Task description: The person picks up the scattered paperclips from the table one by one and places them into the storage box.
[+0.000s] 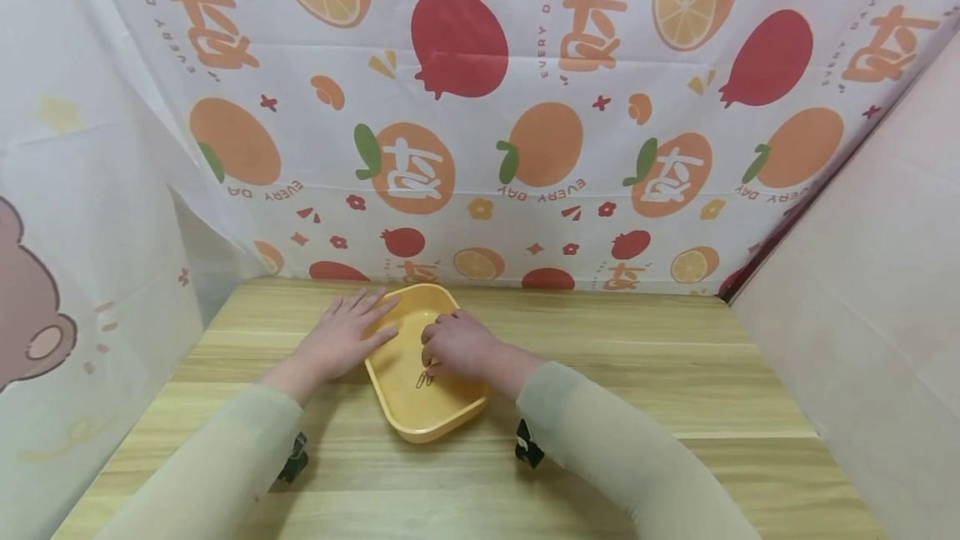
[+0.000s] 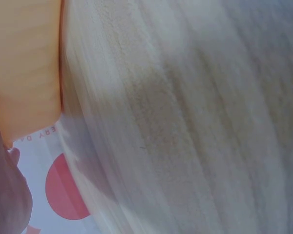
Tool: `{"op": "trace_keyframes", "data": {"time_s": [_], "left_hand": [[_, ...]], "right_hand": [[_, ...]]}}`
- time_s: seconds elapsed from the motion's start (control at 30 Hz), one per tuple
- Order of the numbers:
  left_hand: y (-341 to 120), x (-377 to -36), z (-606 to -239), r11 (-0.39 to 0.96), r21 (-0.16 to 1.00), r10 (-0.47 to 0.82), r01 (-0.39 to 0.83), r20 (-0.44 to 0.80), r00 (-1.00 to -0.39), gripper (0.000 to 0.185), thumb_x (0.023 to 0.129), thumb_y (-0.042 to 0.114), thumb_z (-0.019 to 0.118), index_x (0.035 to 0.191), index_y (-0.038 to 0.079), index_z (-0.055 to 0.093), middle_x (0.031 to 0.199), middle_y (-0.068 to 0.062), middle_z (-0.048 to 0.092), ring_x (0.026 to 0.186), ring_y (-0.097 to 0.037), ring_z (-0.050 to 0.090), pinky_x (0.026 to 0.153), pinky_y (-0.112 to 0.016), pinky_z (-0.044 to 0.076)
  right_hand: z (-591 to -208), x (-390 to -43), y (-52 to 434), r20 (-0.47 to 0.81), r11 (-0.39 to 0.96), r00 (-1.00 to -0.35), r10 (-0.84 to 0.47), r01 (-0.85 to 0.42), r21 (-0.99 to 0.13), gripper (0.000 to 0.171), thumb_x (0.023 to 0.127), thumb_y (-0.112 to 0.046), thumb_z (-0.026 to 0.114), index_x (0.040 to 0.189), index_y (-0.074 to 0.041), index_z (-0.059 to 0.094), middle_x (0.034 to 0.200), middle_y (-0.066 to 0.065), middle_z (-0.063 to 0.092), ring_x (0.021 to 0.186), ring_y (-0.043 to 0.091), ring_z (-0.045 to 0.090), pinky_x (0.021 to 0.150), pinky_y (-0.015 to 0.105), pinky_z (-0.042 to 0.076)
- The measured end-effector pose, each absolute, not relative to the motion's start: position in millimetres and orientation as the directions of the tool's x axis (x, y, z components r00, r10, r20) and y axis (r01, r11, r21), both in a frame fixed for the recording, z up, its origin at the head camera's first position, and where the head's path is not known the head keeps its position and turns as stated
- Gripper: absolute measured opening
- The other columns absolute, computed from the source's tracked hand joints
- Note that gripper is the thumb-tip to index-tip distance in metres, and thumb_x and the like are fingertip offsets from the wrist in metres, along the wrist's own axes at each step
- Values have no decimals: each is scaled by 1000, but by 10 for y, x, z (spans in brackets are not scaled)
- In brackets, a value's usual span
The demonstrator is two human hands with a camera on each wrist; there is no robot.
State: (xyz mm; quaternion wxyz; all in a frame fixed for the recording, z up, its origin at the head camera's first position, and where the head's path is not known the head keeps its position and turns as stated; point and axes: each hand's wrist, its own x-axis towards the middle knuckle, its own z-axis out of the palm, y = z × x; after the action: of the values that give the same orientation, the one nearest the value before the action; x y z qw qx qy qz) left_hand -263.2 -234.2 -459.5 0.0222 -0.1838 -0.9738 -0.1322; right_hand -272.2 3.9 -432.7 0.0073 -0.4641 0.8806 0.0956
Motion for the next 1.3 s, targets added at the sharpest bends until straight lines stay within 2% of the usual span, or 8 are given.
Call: {"op": "trace_keyframes", "data": {"time_s": [0.17,0.4,0.7,1.03,1.3], "left_hand": [[-2334,-2632,-4591,895,247,359,371,94,-929,67,102,60,36,157,23,31,164,-10,18,149,-42,10,117,-64,2],[-2349,-2646,-4606,892,247,361,379,116,-925,66,101,59,39,156,22,33,163,-12,23,149,-43,12,117,-64,3],[-2347,-2636,-4602,882,267,363,389,143,-921,66,101,58,42,155,21,37,162,-13,26,148,-45,15,117,-65,4],[-2334,-2639,-4567,891,250,364,380,109,-925,63,102,52,45,156,21,33,163,-14,23,148,-44,12,117,-64,2],[-2333,-2620,-4553,890,252,364,379,105,-925,65,102,53,44,157,20,32,163,-13,21,149,-44,11,118,-63,1]], "right_hand": [[-4273,-2710,66,-91,567,-583,-807,-809,156,17,91,-47,68,103,-38,77,124,-16,62,116,10,52,102,35,39],[-4195,-2694,129,-51,564,-576,-816,-813,149,19,90,-47,70,104,-37,78,126,-12,62,117,12,52,104,38,40],[-4028,-2638,222,-28,589,-593,-804,-803,97,20,93,-42,68,110,-35,77,132,-9,61,127,17,50,111,42,36],[-3955,-2602,403,56,593,-590,-805,-802,73,21,93,-41,69,110,-33,78,132,-8,61,128,17,50,109,41,37],[-3983,-2562,628,84,626,-622,-779,-780,31,20,94,-41,68,110,-33,78,133,-7,61,130,18,49,111,42,35]]}}
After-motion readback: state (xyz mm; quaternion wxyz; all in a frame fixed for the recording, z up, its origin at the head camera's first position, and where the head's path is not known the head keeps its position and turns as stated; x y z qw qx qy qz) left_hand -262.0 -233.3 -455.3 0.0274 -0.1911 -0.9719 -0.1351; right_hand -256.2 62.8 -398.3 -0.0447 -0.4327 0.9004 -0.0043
